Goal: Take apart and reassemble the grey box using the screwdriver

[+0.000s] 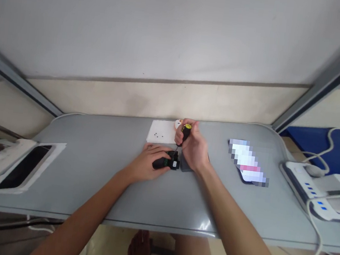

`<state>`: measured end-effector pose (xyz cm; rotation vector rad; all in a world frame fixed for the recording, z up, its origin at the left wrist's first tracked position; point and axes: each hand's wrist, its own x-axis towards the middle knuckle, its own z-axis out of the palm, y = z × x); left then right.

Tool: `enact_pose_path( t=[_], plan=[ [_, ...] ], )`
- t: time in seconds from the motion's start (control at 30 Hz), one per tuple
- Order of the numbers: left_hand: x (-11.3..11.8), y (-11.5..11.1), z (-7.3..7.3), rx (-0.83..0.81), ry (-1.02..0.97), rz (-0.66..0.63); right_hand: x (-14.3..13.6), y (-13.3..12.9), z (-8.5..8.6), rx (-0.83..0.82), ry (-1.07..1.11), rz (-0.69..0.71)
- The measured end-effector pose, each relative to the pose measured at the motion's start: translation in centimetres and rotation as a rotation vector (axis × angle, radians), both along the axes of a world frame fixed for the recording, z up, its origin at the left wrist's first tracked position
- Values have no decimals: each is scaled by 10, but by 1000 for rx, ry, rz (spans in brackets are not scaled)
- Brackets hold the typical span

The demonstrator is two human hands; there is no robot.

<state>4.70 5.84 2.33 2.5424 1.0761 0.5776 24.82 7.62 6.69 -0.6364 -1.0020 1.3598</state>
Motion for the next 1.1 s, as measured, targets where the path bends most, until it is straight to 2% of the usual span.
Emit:
enact_pose_path(
  t=[0.17, 0.37, 0.63, 0.83, 0.97, 1.1],
  plan=[
    [0, 0, -2, 6, -17, -1, -2, 0, -1, 7, 14, -18],
    [0, 0, -5, 25, -43, -2, 1, 6, -2, -31, 131, 90],
    [-2, 0, -5, 35, -29, -10, -9, 1, -5, -45, 237, 24],
    [-2, 0, -6, 39, -35, -11, -4, -2, -2, 34, 161, 3],
    [-2, 1, -6, 40, -29, -7, -4, 2, 0, -12, 133, 86],
    [-2, 1, -7, 36, -27, -7, -8, 3, -1, -46, 186, 29]
  ],
)
